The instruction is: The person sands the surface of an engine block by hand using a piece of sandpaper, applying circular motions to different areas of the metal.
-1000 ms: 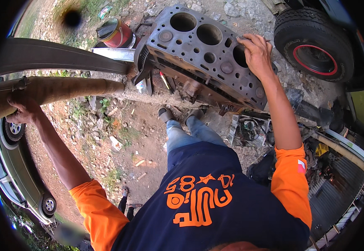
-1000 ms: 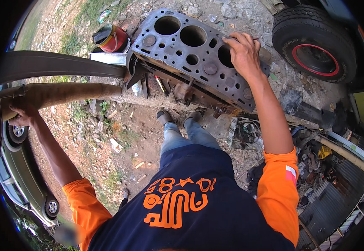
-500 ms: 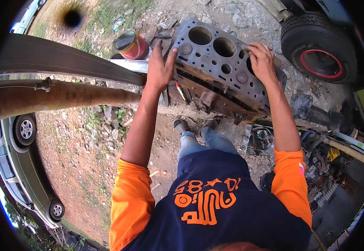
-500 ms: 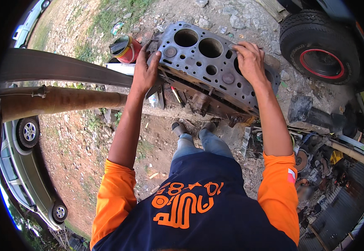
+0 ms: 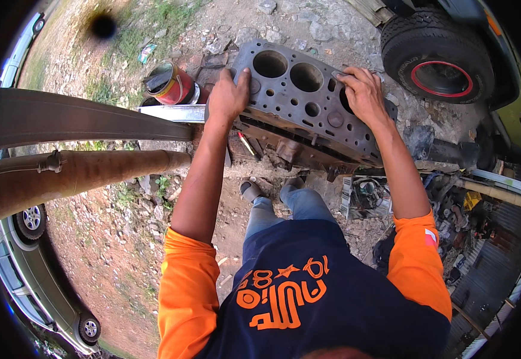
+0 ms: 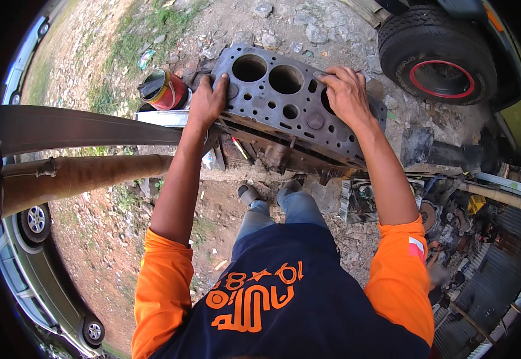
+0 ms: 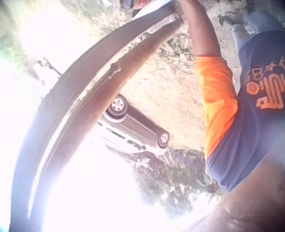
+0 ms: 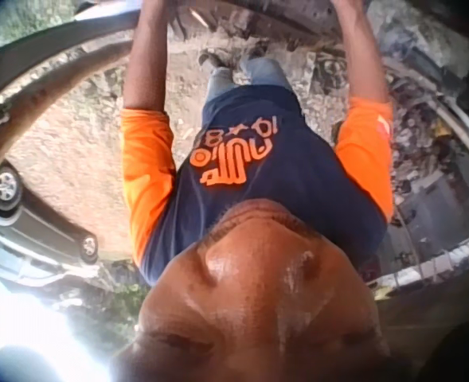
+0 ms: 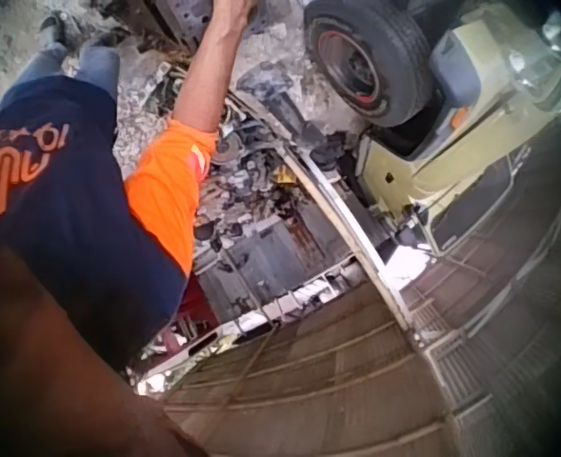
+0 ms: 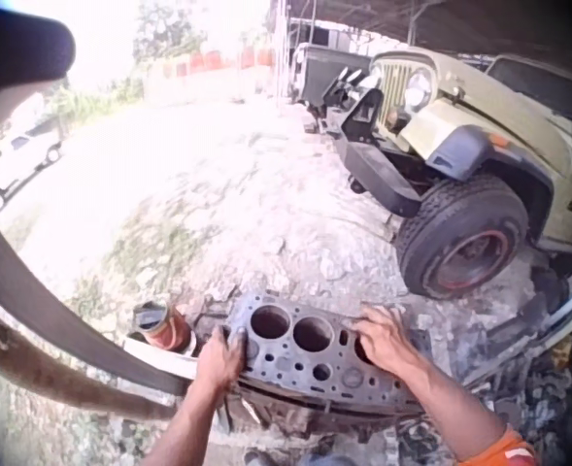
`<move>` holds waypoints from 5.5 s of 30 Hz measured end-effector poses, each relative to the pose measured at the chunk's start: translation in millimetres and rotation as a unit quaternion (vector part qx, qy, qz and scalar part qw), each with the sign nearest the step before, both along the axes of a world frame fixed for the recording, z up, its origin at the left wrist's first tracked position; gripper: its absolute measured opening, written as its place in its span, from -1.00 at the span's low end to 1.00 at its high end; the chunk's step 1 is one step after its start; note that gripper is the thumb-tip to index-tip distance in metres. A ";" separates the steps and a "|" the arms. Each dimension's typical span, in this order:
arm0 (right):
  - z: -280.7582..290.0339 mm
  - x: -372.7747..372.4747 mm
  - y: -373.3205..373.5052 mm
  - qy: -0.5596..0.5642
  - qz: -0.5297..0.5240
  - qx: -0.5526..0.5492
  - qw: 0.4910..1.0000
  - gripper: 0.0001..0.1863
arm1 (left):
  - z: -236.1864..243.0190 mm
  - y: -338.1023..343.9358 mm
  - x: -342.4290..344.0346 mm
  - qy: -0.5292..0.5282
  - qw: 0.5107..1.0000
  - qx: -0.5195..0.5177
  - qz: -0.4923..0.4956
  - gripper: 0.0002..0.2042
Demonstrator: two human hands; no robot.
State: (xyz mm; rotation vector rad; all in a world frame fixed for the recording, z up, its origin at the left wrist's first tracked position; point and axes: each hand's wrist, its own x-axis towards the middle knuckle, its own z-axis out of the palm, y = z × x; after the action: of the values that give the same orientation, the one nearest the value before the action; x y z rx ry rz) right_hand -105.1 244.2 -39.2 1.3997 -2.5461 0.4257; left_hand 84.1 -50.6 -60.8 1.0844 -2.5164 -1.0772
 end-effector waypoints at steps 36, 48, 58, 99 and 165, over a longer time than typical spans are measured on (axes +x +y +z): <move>1.0 -45.4 -14.1 -0.052 0.124 -0.085 0.987 -0.74 | 13.1 -2.4 -31.9 -0.105 0.990 -0.021 0.089 -0.09; 11.0 -21.0 -44.3 -0.079 0.097 -0.077 0.989 -0.73 | 17.9 -5.6 -34.3 -0.139 0.988 0.014 0.071 -0.08; 14.5 -27.4 -45.1 -0.065 0.109 -0.040 0.991 -0.73 | 14.8 -3.8 -33.6 -0.155 0.986 -0.042 0.047 -0.12; 0.9 -21.7 -51.0 -0.039 0.097 -0.075 0.992 -0.82 | 2.1 -13.5 -38.2 0.062 0.974 -0.140 -0.168 -0.47; 0.7 -5.5 87.2 -0.052 -0.069 -0.076 0.993 -0.81 | 12.7 -7.0 -37.6 0.046 0.989 -0.046 -0.135 -0.47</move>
State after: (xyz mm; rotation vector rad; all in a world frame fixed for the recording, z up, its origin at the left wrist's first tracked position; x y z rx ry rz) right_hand -110.7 331.4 -38.6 1.1690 -2.6080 0.6694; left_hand 46.4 -57.6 -48.2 0.6657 -2.6619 -1.0342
